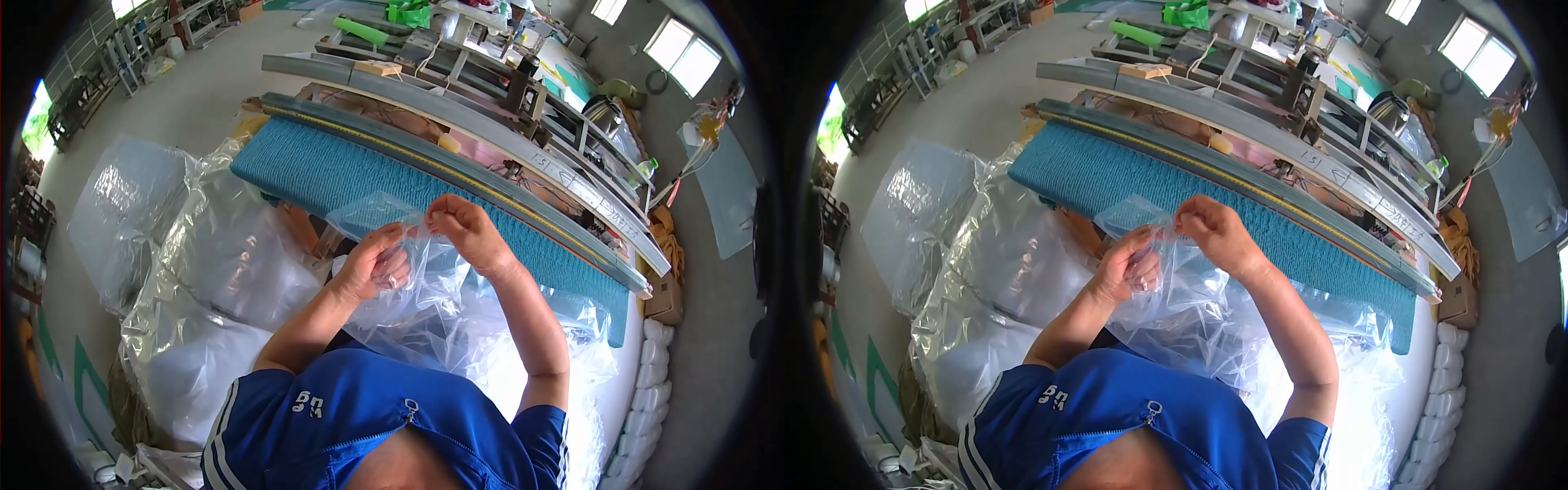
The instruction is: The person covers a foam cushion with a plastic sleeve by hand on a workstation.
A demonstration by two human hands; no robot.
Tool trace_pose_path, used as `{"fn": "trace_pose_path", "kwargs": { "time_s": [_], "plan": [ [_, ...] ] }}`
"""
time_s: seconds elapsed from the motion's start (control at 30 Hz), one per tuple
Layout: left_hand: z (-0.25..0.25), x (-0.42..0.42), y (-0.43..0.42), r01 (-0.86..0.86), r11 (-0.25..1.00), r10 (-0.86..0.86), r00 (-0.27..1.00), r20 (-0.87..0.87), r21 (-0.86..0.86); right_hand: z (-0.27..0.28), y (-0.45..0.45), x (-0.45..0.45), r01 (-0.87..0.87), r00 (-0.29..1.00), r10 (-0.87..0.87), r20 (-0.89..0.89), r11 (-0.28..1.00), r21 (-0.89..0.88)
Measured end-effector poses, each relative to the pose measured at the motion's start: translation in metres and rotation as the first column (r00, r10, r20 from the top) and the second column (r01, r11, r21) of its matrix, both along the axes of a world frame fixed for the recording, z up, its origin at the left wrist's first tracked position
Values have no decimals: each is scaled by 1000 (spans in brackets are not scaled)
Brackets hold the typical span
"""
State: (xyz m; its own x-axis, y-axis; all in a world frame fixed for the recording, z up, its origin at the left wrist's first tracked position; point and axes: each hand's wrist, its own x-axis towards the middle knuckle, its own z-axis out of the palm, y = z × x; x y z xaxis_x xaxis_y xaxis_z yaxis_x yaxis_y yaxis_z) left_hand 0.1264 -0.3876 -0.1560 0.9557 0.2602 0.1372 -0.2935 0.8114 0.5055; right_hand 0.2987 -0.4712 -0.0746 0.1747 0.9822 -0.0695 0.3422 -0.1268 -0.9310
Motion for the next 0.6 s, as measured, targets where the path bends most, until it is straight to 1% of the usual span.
{"fn": "trace_pose_path", "kwargs": {
  "time_s": [0.07, 0.13, 0.2, 0.23, 0.27, 0.3, 0.33, 0.37, 0.4, 0.43, 0.47, 0.5, 0.53, 0.57, 0.6],
  "plan": [
    [-8, 3, 0, 5, 999, -5, 1000, 9, -33, -4, 0, 0, 34, 979, -27, -200, 999, 29],
    [-12, 8, -3, -17, 999, 17, 1000, -7, -39, -5, -3, -6, 1, 998, 0, -55, 1000, 24],
    [-15, 15, -9, -103, 995, 103, 994, -32, 16, -14, 1, -11, -50, 994, 45, 99, 998, 46],
    [-16, 18, -11, -148, 988, 149, 988, -44, 44, -17, 0, -12, 17, 981, -40, 188, 992, 125],
    [-20, 20, -11, -212, 966, 234, 961, -148, 150, -17, -2, -16, 73, 955, -130, 268, 975, 210],
    [-20, 18, -11, -262, 918, 308, 944, -119, 298, -16, -3, -19, 119, 916, -221, 336, 947, 298],
    [-19, 17, -9, -311, 844, 380, 922, -78, 436, -9, -4, -15, 132, 848, -340, 407, 879, 459],
    [-19, 15, -6, -353, 749, 446, 895, -31, 561, 10, -6, -8, 109, 848, -364, 385, 831, 546],
    [-14, 5, 3, -275, 690, 416, 908, -55, 670, 29, -10, -2, 144, 955, -275, 110, 756, 638],
    [-23, 0, 12, -249, 537, 512, 855, -77, 806, 48, -13, 4, 193, 981, -123, -150, 670, 717],
    [-43, 0, 21, -190, 365, 602, 795, -76, 911, 75, -24, 1, 273, 875, -479, 72, 611, 743],
    [-66, 1, 29, -105, 186, 683, 729, -51, 977, 100, -32, 1, 272, 851, -523, 43, 510, 816],
    [-91, 4, 35, -157, 319, 709, 694, -126, 935, 125, -41, -2, 233, 789, -604, 113, 465, 854],
    [-103, 6, 32, -104, 289, 738, 657, -152, 952, 143, -44, -13, 188, 781, -616, 103, 389, 902],
    [-113, 9, 21, -50, 259, 767, 618, -174, 965, 153, -43, -19, 142, 730, -672, 128, 332, 932]
  ]
}}
